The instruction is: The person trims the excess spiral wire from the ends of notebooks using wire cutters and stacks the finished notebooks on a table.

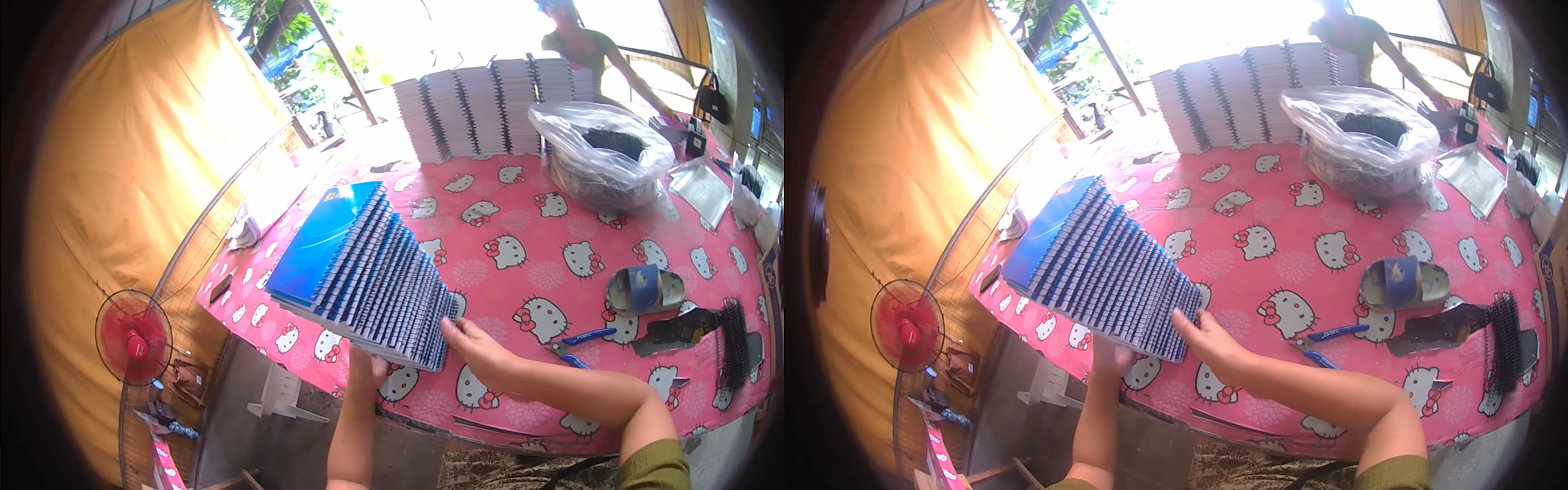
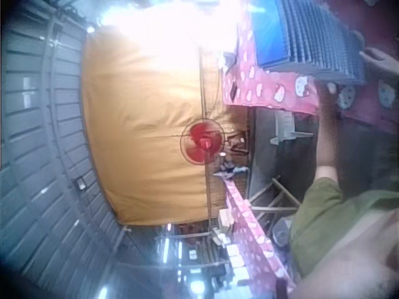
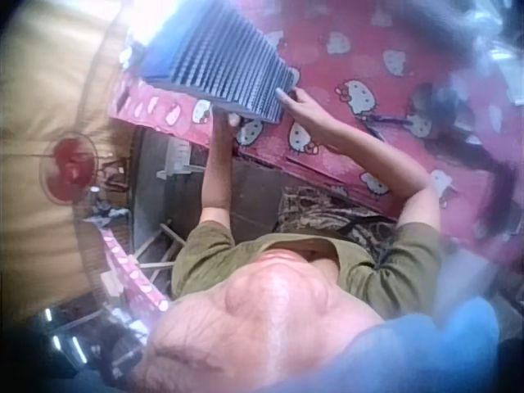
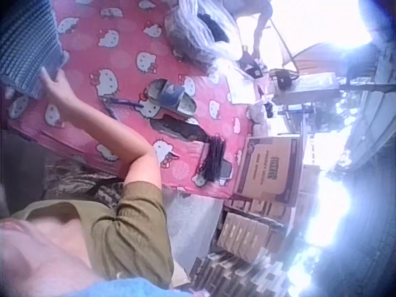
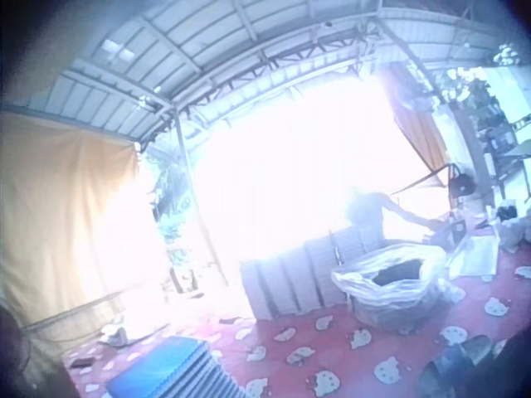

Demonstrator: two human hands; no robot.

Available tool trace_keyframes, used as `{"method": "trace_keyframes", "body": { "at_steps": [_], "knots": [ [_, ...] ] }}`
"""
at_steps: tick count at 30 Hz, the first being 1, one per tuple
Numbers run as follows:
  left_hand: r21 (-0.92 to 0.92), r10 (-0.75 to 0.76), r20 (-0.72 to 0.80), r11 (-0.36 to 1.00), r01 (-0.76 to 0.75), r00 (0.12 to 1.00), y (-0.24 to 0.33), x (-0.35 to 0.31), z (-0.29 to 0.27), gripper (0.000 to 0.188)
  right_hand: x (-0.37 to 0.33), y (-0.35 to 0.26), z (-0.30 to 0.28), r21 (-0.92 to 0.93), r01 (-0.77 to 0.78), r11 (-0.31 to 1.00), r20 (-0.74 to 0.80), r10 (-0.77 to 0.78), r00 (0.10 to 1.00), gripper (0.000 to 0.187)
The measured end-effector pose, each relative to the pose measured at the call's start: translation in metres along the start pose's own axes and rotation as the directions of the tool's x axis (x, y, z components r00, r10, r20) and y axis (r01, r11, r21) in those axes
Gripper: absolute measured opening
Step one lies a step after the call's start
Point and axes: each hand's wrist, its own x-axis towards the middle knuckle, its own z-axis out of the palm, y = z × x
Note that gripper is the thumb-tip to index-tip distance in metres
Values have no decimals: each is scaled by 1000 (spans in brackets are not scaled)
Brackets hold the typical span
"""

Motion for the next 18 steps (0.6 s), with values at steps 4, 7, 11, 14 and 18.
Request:
{"method": "trace_keyframes", "body": {
  "at_steps": [4, 7, 11, 14, 18],
  "knots": [
    [234, 291, -158, 939, -251, 944, 36, 8, 56, 34, 49, 31, -10, 153, 17, 988, -73, -5, 997, 103],
    [-623, -63, -144, 781, -42, 988, 51, 2, 66, 33, 55, 37, -2, 127, -34, 991, -141, 52, 989, 103],
    [-541, 79, -283, 810, -227, 956, 14, -13, 81, 34, 50, 15, -13, 307, -48, 950, 66, 29, 997, 91],
    [-815, -180, -330, 550, -184, 927, 63, -29, 133, 39, 41, -13, -27, 352, -147, 924, 101, 119, 988, 82],
    [-763, -213, -466, 588, -268, 859, 70, -37, 178, 44, 41, -25, -39, 308, -68, 949, -27, 80, 996, 72]
  ]
}}
